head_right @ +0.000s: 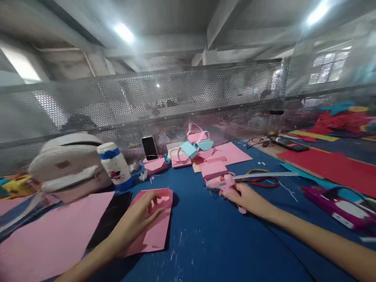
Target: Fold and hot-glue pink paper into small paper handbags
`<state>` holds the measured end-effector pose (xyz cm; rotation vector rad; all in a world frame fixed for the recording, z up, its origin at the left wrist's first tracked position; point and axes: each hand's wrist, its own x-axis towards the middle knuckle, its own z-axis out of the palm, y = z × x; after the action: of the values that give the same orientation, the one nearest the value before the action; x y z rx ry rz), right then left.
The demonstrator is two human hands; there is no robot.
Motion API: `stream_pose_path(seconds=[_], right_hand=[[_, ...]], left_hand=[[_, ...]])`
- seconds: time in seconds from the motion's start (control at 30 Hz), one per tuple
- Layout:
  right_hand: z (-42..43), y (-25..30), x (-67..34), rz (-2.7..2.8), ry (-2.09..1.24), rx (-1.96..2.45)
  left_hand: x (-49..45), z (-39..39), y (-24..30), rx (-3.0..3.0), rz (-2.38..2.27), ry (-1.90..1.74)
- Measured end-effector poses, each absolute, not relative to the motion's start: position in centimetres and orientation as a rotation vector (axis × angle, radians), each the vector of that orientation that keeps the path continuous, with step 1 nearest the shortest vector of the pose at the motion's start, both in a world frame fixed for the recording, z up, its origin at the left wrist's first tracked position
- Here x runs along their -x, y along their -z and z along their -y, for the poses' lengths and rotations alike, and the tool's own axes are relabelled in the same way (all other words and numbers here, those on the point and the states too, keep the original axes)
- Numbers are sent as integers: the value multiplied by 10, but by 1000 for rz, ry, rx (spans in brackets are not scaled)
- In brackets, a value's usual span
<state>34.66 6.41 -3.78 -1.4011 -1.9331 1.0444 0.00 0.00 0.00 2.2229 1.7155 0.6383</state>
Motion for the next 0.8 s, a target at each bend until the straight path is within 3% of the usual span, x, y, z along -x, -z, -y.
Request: stream_pose_path(seconds=[0.17, 0.57, 0.8], right_hand=[[-64, 23, -332, 1917, -1027, 1266], [-55, 43, -286, 1936, -1507, 1006], [-49, 52, -290, 1861, -1524, 1151]], left_hand=[[2, -16, 16, -2127, -1723, -582], [-10, -1, 35, -1737, -1511, -1053], [-5, -1, 38, -1643, -1463, -1067]])
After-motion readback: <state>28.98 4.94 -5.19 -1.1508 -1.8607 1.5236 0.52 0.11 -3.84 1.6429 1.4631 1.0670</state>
